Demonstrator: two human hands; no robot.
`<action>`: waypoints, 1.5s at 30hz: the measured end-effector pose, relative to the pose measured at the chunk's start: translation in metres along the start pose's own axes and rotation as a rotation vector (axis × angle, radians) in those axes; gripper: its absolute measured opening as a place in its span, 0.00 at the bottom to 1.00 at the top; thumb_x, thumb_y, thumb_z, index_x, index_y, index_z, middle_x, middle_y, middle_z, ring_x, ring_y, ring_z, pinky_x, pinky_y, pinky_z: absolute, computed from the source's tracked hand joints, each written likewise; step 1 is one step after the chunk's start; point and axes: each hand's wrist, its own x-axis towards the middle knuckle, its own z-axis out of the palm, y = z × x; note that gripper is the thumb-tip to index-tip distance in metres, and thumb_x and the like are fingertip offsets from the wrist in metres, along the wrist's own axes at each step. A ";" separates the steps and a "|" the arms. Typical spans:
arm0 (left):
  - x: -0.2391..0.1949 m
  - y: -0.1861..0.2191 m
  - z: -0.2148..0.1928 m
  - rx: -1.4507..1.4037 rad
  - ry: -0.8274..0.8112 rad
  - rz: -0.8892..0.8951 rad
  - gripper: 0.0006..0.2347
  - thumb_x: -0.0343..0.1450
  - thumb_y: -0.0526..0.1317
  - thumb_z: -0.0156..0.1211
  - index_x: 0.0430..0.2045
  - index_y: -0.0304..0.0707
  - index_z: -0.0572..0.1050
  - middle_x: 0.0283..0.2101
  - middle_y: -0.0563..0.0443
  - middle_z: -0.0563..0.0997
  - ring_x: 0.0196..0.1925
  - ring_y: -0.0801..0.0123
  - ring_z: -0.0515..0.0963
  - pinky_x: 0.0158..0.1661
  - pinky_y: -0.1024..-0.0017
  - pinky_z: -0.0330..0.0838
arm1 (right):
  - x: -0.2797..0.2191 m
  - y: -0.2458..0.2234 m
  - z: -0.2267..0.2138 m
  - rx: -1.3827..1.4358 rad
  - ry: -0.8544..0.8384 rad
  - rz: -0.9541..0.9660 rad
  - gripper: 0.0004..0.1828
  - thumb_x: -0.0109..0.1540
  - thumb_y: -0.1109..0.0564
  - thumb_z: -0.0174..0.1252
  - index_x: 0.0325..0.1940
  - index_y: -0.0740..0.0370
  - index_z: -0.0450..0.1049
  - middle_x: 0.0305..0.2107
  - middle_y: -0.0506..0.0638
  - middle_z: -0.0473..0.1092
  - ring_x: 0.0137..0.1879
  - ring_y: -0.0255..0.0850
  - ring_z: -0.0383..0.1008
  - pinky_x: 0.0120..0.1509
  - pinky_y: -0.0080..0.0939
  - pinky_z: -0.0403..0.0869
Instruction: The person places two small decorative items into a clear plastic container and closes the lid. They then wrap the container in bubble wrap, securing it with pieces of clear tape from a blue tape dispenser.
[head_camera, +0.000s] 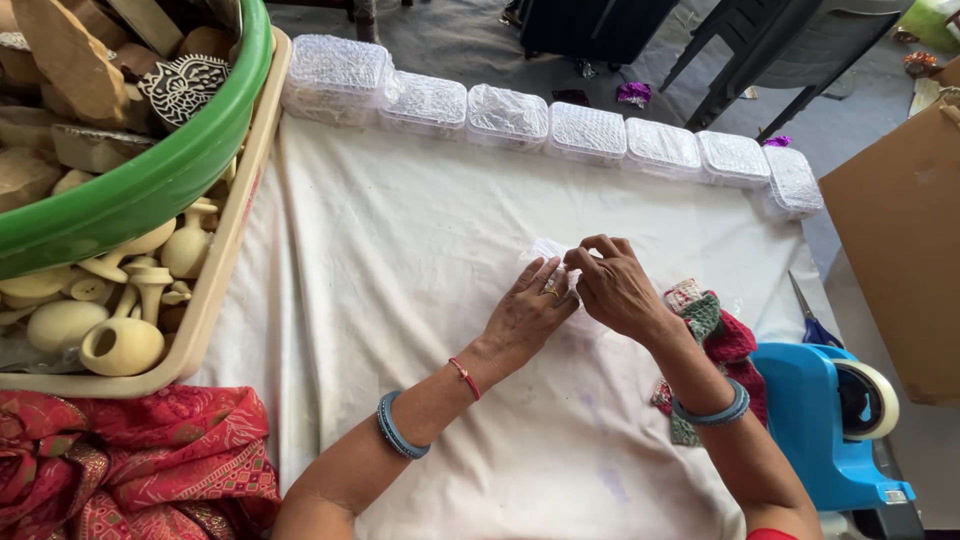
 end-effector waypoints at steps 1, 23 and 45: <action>0.000 0.000 0.004 -0.002 0.000 -0.002 0.15 0.69 0.32 0.59 0.50 0.42 0.75 0.62 0.42 0.75 0.73 0.49 0.64 0.75 0.49 0.44 | 0.002 -0.002 -0.002 0.000 -0.003 0.000 0.17 0.57 0.65 0.57 0.50 0.61 0.71 0.43 0.48 0.76 0.61 0.47 0.68 0.65 0.54 0.63; 0.001 0.010 -0.020 0.125 0.032 0.007 0.18 0.66 0.35 0.63 0.51 0.35 0.74 0.50 0.46 0.78 0.63 0.60 0.71 0.74 0.60 0.50 | 0.051 0.030 0.020 0.330 -0.431 0.005 0.11 0.61 0.63 0.61 0.46 0.57 0.82 0.47 0.46 0.79 0.58 0.43 0.77 0.63 0.43 0.76; -0.001 -0.034 -0.035 -0.651 0.194 -0.512 0.09 0.66 0.30 0.65 0.39 0.35 0.79 0.48 0.48 0.80 0.54 0.57 0.78 0.55 0.64 0.74 | -0.023 0.017 0.038 0.521 0.107 -0.061 0.24 0.57 0.64 0.49 0.56 0.62 0.78 0.58 0.54 0.74 0.68 0.50 0.71 0.74 0.51 0.66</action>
